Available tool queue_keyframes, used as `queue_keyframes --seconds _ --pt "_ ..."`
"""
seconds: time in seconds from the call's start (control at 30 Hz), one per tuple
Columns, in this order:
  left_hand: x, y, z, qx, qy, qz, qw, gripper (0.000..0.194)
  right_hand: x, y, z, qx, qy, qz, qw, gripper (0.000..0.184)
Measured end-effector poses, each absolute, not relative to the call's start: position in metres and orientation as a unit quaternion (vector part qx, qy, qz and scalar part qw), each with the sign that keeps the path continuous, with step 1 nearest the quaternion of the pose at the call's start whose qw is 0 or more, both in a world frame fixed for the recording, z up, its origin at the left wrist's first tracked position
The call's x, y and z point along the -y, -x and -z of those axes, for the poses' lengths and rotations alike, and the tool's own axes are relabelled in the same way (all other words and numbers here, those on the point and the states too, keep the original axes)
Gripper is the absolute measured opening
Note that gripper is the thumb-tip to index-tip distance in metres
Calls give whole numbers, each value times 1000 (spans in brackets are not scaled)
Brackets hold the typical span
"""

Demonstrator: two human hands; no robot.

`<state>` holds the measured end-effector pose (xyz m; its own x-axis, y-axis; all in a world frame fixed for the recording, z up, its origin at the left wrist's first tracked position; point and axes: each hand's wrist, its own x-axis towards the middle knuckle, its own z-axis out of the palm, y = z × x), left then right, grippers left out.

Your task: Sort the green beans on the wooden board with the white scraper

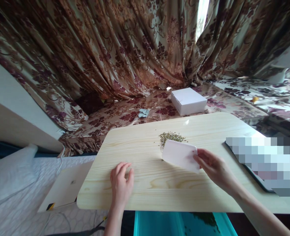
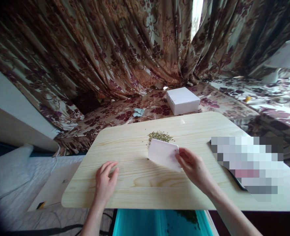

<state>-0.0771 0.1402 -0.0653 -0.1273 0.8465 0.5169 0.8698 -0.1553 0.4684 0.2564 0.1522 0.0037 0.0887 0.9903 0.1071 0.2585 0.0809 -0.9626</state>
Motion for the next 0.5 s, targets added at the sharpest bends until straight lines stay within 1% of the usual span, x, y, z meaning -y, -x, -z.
queue_keyframes --seconds 0.07,0.2,0.5 --pt "-140 77 65 649 661 376 15 26 -151 -259 -4 566 562 -377 471 46" --pt "-140 77 65 647 663 376 16 26 -149 -265 -3 565 563 -363 482 43" --pt "-140 76 64 646 662 380 19 25 -150 -258 -9 557 571 -375 471 52"
